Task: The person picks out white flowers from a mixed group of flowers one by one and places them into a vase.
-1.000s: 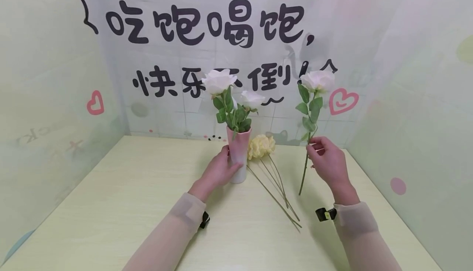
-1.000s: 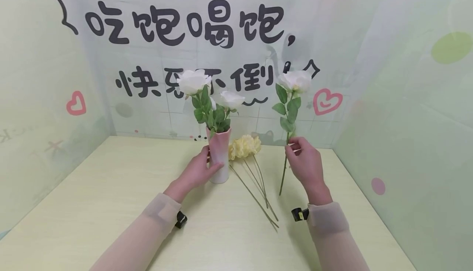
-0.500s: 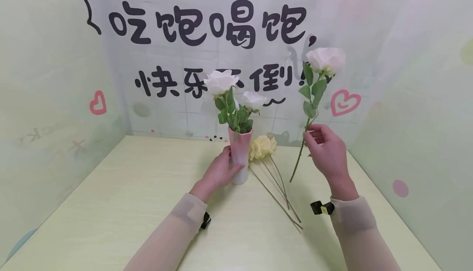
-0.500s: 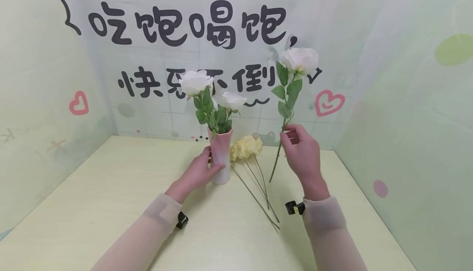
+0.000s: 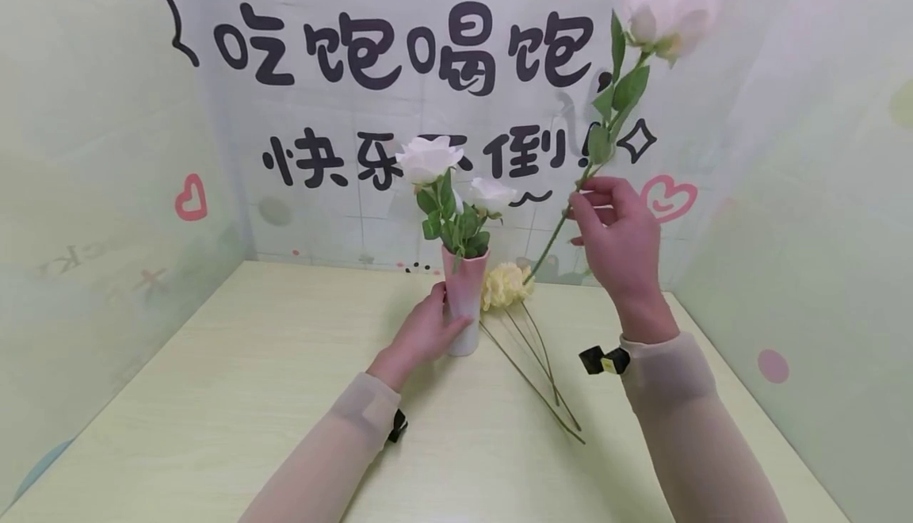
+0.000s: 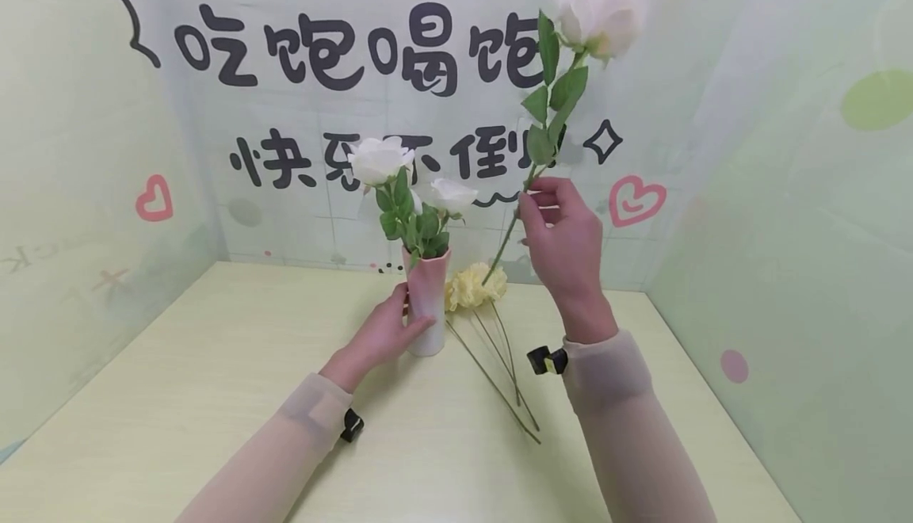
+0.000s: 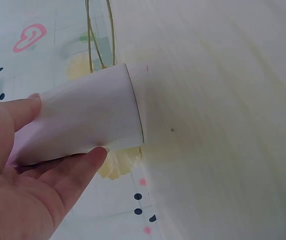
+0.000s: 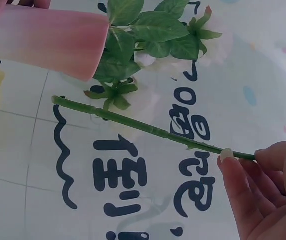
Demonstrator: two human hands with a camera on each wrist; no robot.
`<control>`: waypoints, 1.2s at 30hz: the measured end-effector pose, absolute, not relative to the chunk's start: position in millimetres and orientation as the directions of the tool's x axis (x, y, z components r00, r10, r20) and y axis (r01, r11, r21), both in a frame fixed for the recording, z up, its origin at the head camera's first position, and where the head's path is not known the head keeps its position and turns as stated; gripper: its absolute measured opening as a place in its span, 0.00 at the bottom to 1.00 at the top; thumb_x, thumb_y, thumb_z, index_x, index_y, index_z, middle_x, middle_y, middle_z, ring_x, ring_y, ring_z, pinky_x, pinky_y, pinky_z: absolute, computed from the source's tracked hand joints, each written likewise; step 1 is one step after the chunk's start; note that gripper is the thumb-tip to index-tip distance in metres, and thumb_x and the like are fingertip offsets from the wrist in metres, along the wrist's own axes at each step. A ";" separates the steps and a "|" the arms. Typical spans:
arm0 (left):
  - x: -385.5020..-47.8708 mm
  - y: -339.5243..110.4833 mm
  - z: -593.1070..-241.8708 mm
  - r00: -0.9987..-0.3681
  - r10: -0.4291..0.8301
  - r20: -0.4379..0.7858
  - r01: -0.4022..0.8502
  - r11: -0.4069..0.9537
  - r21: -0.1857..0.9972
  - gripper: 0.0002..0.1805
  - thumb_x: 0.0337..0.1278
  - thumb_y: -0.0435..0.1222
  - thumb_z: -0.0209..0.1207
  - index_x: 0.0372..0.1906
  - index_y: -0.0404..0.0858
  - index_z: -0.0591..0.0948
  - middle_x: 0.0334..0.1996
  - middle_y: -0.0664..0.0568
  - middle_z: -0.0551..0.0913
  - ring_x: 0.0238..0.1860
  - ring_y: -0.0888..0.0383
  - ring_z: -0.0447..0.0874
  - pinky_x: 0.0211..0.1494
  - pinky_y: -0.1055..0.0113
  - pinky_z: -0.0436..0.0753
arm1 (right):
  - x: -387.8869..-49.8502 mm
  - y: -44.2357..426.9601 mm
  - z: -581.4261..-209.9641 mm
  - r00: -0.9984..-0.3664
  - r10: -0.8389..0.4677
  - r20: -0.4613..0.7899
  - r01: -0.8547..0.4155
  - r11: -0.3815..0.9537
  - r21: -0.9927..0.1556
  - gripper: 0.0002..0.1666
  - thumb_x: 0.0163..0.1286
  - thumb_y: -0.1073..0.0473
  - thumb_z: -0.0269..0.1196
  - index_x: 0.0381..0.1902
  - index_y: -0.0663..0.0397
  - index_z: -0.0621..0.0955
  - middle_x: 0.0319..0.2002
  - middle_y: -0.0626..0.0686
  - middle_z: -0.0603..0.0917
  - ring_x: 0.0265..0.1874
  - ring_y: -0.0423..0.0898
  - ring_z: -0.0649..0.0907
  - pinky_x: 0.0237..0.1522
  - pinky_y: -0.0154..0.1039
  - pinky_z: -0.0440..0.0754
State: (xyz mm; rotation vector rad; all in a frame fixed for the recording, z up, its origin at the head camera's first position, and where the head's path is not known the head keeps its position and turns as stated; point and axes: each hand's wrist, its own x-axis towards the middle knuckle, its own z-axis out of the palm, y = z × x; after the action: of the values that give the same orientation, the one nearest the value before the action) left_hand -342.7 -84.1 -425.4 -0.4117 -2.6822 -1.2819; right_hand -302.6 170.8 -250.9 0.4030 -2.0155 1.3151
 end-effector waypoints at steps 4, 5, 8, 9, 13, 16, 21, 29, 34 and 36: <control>-343.9 -84.3 -426.4 -0.951 0.185 0.248 0.309 0.602 0.736 0.42 0.80 0.43 0.64 0.83 0.26 0.60 0.78 0.31 0.74 0.79 0.37 0.75 0.82 0.41 0.75 | -306.0 161.4 -245.8 -0.665 0.112 0.738 -0.662 0.370 -0.652 0.15 0.81 0.59 0.67 0.56 0.65 0.82 0.45 0.54 0.89 0.36 0.30 0.91 0.36 0.28 0.91; -344.3 -84.3 -426.7 -0.950 0.186 0.249 0.311 0.601 0.736 0.42 0.80 0.43 0.64 0.83 0.26 0.60 0.78 0.31 0.74 0.79 0.37 0.75 0.82 0.41 0.75 | -307.0 159.2 -245.1 -0.649 0.115 0.752 -0.684 0.344 -0.643 0.14 0.81 0.60 0.67 0.55 0.66 0.81 0.44 0.53 0.89 0.36 0.30 0.91 0.37 0.29 0.92; -345.1 -84.1 -427.5 -0.950 0.186 0.250 0.311 0.596 0.740 0.42 0.80 0.43 0.64 0.83 0.27 0.60 0.78 0.31 0.74 0.79 0.37 0.74 0.82 0.42 0.75 | -309.5 152.5 -244.0 -0.604 0.121 0.788 -0.742 0.276 -0.611 0.12 0.80 0.64 0.66 0.53 0.69 0.80 0.42 0.52 0.87 0.37 0.35 0.93 0.38 0.31 0.93; -345.4 -84.1 -427.7 -0.950 0.186 0.251 0.312 0.593 0.742 0.42 0.80 0.43 0.64 0.83 0.27 0.60 0.78 0.31 0.74 0.79 0.37 0.74 0.83 0.42 0.75 | -310.7 150.3 -244.2 -0.595 0.119 0.795 -0.753 0.264 -0.603 0.12 0.80 0.65 0.66 0.53 0.69 0.80 0.42 0.53 0.87 0.37 0.36 0.94 0.38 0.32 0.93; -346.1 -84.5 -428.6 -0.947 0.188 0.262 0.322 0.595 0.737 0.41 0.81 0.43 0.64 0.83 0.26 0.60 0.78 0.31 0.74 0.79 0.37 0.75 0.82 0.41 0.75 | -315.7 140.3 -246.2 -0.600 0.084 0.796 -0.755 0.269 -0.598 0.12 0.81 0.64 0.66 0.54 0.69 0.80 0.43 0.56 0.88 0.38 0.37 0.94 0.40 0.32 0.93; -346.4 -84.7 -429.2 -0.944 0.192 0.269 0.330 0.597 0.731 0.41 0.81 0.43 0.64 0.82 0.25 0.60 0.78 0.30 0.74 0.79 0.36 0.75 0.82 0.41 0.75 | -321.2 132.3 -249.9 -0.628 0.043 0.777 -0.732 0.307 -0.608 0.12 0.82 0.63 0.65 0.56 0.67 0.80 0.44 0.58 0.88 0.38 0.32 0.92 0.42 0.31 0.93; -346.3 -84.7 -429.9 -0.944 0.191 0.270 0.330 0.598 0.731 0.41 0.80 0.43 0.64 0.82 0.25 0.60 0.77 0.31 0.74 0.78 0.37 0.76 0.82 0.41 0.76 | -329.9 118.6 -256.5 -0.696 -0.022 0.718 -0.678 0.350 -0.646 0.12 0.83 0.62 0.64 0.57 0.65 0.80 0.47 0.61 0.90 0.41 0.41 0.93 0.41 0.31 0.93; -345.8 -84.9 -428.7 -0.944 0.188 0.272 0.330 0.599 0.730 0.40 0.80 0.42 0.65 0.82 0.25 0.61 0.77 0.30 0.75 0.78 0.37 0.76 0.82 0.42 0.76 | -342.5 101.8 -271.0 -0.807 -0.144 0.573 -0.550 0.537 -0.640 0.13 0.83 0.56 0.64 0.57 0.58 0.83 0.49 0.60 0.90 0.49 0.57 0.91 0.51 0.49 0.92; -346.5 -84.5 -429.4 -0.940 0.193 0.280 0.339 0.609 0.717 0.40 0.79 0.41 0.66 0.80 0.24 0.62 0.75 0.30 0.76 0.76 0.37 0.78 0.80 0.42 0.78 | -349.1 101.2 -280.9 -0.855 -0.234 0.462 -0.486 0.673 -0.558 0.15 0.82 0.54 0.63 0.57 0.56 0.85 0.47 0.57 0.92 0.49 0.55 0.89 0.54 0.52 0.87; -347.1 -84.5 -429.4 -0.940 0.195 0.279 0.339 0.607 0.719 0.40 0.79 0.41 0.66 0.80 0.24 0.62 0.75 0.30 0.77 0.76 0.37 0.79 0.80 0.42 0.78 | -349.4 102.0 -282.4 -0.873 -0.250 0.420 -0.463 0.696 -0.549 0.18 0.80 0.53 0.64 0.59 0.56 0.85 0.47 0.56 0.92 0.47 0.55 0.88 0.49 0.50 0.87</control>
State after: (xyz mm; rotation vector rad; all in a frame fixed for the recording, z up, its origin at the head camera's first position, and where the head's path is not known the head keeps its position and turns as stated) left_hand -347.1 -84.5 -429.4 -0.4463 -2.6587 -1.2434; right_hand -349.4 102.0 -282.4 0.5624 -2.5940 0.9634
